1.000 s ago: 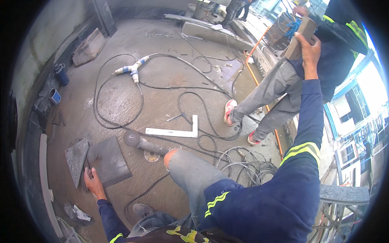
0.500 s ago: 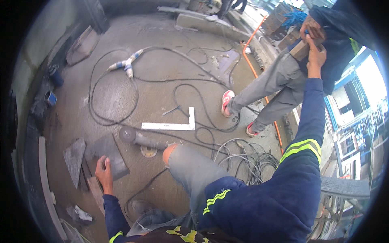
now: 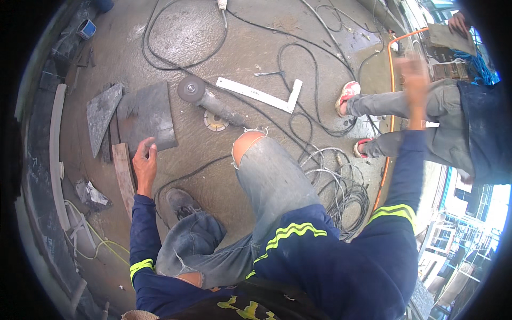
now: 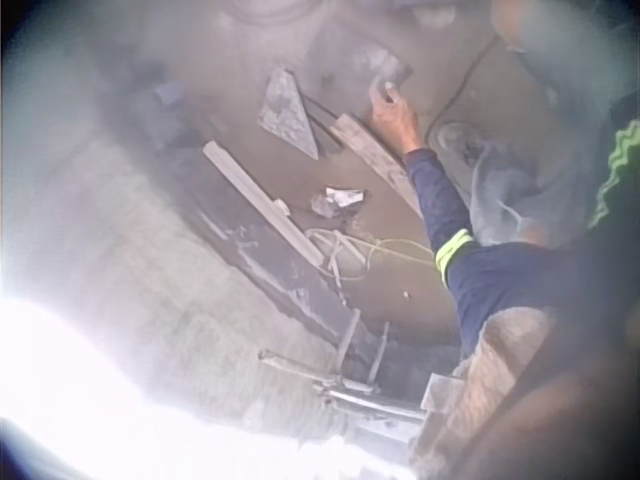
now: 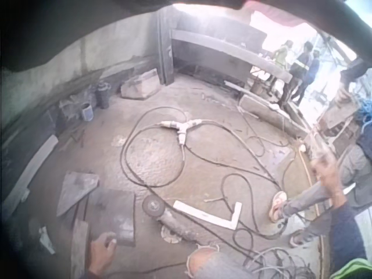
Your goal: The person measures a metal bar with a ruler, then uses an angle grinder to cut the metal bar while kneeling on the floor. The person handles the metal bar and the angle grinder throughout the process.
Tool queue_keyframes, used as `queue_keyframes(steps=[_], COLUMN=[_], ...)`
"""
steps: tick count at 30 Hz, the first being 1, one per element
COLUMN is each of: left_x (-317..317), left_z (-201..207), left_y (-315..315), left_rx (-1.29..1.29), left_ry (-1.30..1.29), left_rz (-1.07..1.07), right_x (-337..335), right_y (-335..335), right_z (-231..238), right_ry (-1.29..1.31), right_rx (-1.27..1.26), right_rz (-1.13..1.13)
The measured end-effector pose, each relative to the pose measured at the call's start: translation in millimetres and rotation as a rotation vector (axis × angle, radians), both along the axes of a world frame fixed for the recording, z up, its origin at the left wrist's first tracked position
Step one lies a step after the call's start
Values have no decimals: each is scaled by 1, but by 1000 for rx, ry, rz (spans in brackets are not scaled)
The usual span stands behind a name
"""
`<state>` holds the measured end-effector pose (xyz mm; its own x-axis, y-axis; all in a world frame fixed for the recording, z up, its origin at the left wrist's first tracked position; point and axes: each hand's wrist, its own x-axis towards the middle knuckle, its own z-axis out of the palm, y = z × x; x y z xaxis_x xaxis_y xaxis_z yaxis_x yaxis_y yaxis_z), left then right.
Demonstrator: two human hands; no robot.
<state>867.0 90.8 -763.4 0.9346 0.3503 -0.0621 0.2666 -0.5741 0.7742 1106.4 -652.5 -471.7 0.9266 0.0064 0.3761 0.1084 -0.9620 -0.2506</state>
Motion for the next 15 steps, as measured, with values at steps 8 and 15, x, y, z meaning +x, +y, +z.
queue_keyframes(steps=[8,15], left_x=[-30,-99], left_z=[79,195], left_y=[-6,-10], left_rx=[-20,-40], left_ry=[131,290], left_rz=[-206,-130], right_x=[-36,-21], right_y=[169,177], right_z=[-347,-378], right_ry=[697,685], right_rx=[-198,-491], right_rz=[350,285])
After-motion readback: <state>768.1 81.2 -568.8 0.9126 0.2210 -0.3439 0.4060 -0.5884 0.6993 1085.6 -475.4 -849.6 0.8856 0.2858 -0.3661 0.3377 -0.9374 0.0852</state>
